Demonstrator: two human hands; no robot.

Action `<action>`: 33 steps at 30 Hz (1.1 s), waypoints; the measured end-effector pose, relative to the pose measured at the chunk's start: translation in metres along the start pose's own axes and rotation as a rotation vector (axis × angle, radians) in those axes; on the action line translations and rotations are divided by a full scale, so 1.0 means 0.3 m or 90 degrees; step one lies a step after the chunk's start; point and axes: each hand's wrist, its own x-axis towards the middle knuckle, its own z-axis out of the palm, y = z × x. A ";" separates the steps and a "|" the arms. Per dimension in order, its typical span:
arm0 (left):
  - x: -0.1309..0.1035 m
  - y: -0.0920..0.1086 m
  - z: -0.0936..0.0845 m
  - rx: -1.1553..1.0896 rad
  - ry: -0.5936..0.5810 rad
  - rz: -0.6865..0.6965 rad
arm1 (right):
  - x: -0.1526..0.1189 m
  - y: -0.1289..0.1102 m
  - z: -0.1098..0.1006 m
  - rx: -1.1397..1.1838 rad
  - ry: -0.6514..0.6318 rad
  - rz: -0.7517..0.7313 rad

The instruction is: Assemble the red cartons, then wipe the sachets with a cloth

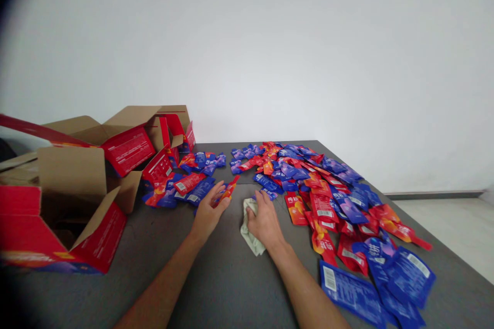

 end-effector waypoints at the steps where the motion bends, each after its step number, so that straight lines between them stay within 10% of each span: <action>1: 0.003 -0.003 -0.007 0.090 0.012 0.045 | 0.006 0.025 0.001 -0.019 -0.021 0.013; 13: 0.001 -0.074 -0.037 0.775 -0.023 0.087 | 0.004 0.001 -0.048 -0.027 -0.206 -0.080; 28: 0.001 -0.044 -0.083 0.909 0.165 0.074 | 0.007 -0.086 -0.126 0.153 -0.292 -0.105; 33: -0.024 -0.003 -0.007 0.778 0.014 0.077 | 0.026 -0.032 -0.113 0.070 -0.210 0.012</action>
